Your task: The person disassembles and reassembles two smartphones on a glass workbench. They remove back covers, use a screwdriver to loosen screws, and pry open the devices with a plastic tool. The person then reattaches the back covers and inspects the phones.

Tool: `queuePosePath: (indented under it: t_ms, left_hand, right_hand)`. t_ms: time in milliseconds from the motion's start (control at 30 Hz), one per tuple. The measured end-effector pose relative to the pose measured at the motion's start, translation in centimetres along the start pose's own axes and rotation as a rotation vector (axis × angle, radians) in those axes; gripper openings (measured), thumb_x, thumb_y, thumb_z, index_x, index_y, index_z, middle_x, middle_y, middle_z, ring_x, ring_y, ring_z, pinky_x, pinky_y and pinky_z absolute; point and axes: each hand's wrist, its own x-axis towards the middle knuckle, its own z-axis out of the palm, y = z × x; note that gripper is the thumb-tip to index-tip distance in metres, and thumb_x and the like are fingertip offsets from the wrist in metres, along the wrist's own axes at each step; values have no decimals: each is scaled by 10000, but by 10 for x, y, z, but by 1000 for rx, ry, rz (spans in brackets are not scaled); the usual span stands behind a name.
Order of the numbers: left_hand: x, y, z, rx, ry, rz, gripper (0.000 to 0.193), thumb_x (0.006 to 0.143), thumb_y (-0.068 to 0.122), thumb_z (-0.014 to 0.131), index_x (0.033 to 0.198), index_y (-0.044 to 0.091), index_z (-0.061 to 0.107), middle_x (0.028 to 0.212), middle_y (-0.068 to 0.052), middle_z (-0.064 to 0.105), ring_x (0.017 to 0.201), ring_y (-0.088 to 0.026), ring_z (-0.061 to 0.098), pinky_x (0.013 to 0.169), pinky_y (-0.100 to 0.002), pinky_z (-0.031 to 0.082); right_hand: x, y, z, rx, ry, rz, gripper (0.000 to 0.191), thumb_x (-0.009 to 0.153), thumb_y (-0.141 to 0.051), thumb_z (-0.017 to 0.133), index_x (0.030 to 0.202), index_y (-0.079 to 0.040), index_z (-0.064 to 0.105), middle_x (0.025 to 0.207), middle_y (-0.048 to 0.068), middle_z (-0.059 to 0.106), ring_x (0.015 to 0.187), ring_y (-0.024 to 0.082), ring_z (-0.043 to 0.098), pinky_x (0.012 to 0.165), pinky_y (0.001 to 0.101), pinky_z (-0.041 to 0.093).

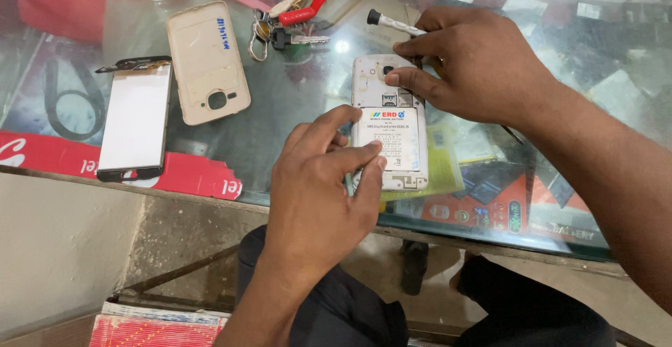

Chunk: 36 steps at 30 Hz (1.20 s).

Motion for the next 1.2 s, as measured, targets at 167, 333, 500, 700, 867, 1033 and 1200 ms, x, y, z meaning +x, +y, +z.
queuePosePath:
  t_ms: [167, 333, 500, 700, 867, 1033, 1200]
  left_hand:
    - [-11, 0, -4, -10, -7, 46, 177, 875, 91, 757, 1040, 33, 787, 1263, -122, 675, 1058, -290, 645, 910, -384, 546]
    - [-8, -23, -50, 472, 203, 31, 327, 972, 71, 708, 1288, -13, 711, 1372, -152, 632, 1313, -362, 582, 1110, -477, 490]
    - [-16, -43, -56, 619, 103, 25, 527, 947, 296, 771, 1256, -109, 637, 1316, -247, 592, 1268, -441, 539, 1072, -527, 450]
    - [-85, -27, -39, 504, 86, 91, 519, 781, 344, 832, 1140, -9, 705, 1185, -169, 666, 1161, -361, 592, 984, -469, 478]
    - [-83, -27, -79, 432, 175, 311, 261, 825, 145, 856, 1039, 87, 719, 954, -86, 729, 967, -302, 701, 871, -389, 509]
    - [-50, -7, -134, 23, 310, 200, 232, 901, 168, 790, 1092, 53, 725, 905, -63, 705, 836, -186, 643, 742, -296, 482]
    - [43, 0, -49, -412, 75, 3, 210, 1081, 122, 714, 1252, 2, 737, 1079, -26, 746, 920, -53, 653, 816, -222, 543]
  right_hand:
    - [-1, 1, -2, -27, 42, -62, 402, 985, -441, 743, 1161, -84, 801, 1051, 112, 708, 812, 299, 686, 709, 450, 560]
    - [-3, 3, 0, 13, 0, 13, 397, 1010, -427, 714, 1204, -89, 789, 1092, 111, 702, 799, 285, 693, 703, 449, 562]
    - [-2, 8, -2, 20, 61, -24, 381, 1006, -410, 733, 1222, -100, 784, 1103, 103, 703, 833, 300, 683, 718, 460, 549]
    - [-1, 5, -14, 124, 142, 53, 326, 982, -304, 775, 1229, -91, 761, 1041, 117, 662, 701, 274, 629, 658, 436, 523]
    - [-1, 1, -18, 172, 180, 47, 285, 1006, -233, 768, 1234, -63, 758, 949, 111, 602, 653, 240, 590, 615, 414, 491]
    - [-4, 10, -15, 68, 256, -67, 192, 1037, -130, 730, 1183, -14, 778, 794, 145, 547, 675, 297, 558, 595, 449, 449]
    - [-7, 16, -12, 134, 256, -100, 162, 1145, -139, 672, 1247, -43, 753, 915, 92, 584, 791, 241, 590, 713, 409, 461]
